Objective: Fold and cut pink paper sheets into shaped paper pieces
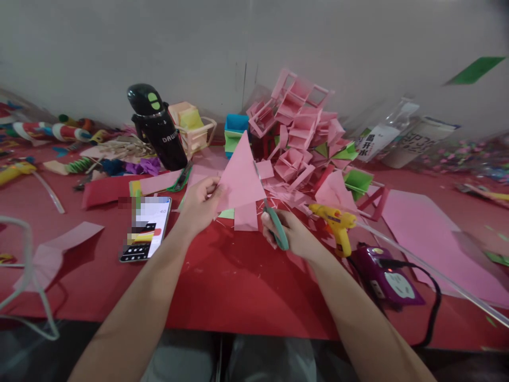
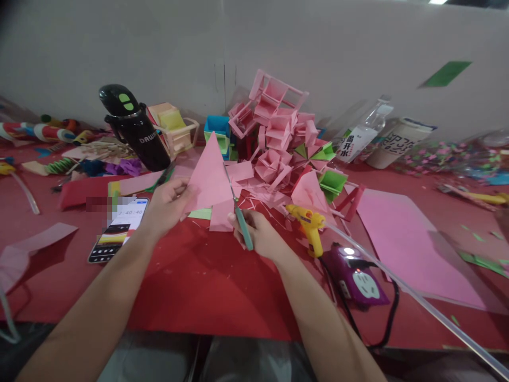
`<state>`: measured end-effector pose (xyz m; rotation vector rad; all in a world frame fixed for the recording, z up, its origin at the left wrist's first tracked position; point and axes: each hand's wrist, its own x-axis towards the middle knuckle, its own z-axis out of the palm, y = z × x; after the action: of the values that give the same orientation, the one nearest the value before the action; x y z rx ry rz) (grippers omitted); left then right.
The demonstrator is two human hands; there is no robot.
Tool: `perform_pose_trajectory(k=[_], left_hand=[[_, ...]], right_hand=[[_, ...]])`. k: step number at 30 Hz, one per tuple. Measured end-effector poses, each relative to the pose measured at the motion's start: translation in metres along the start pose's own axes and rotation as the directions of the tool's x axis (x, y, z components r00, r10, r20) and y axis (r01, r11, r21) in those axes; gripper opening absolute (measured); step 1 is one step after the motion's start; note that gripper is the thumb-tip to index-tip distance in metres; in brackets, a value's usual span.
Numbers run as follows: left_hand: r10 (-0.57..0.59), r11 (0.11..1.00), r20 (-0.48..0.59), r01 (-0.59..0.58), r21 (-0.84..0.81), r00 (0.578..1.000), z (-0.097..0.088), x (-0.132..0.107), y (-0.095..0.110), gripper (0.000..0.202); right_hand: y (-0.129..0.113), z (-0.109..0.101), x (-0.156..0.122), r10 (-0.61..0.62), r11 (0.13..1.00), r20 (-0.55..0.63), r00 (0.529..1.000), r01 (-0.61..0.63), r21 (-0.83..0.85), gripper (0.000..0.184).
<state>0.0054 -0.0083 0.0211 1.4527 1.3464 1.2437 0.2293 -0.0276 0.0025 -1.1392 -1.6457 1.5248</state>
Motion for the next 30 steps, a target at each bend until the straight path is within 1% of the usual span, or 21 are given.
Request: perform_pose_trajectory(k=[4,9,13,17,23,30], left_hand=[[-0.012,1.0,0.006,0.012,-0.021,1.0,-0.0008,0.0003,-0.0013,0.029],[-0.008,1.0,0.007,0.008,-0.025,1.0,-0.0016,0.0003,-0.0017,0.028],[-0.009,1.0,0.019,0.01,-0.021,1.0,-0.0016,-0.0004,-0.0001,0.029],[-0.019,1.0,0.032,0.019,0.007,0.999,-0.0022,-0.0013,0.0018,0.029],[0.004,1.0,0.083,-0.006,0.028,0.997,-0.0023,-0.0014,0.0024,0.029],[0.061,0.995,0.111,-0.07,0.072,0.992,-0.0014,-0.0023,0.006,0.028]], right_hand=[[-0.0008,0.001,-0.0003,-0.023,1.0,-0.009,1.0,0.023,0.007,0.052],[-0.003,-0.0003,-0.0023,-0.056,0.998,0.062,0.997,0.053,0.037,0.053],[-0.0007,-0.0018,-0.001,-0.07,0.996,0.077,0.995,0.065,0.067,0.052],[0.001,-0.0022,-0.0002,-0.064,0.996,0.071,0.995,0.06,0.065,0.052],[0.0012,-0.0017,-0.0002,-0.07,0.996,0.051,0.996,0.068,0.049,0.052],[0.0029,-0.0016,0.0011,-0.087,0.994,0.035,0.996,0.085,0.062,0.051]])
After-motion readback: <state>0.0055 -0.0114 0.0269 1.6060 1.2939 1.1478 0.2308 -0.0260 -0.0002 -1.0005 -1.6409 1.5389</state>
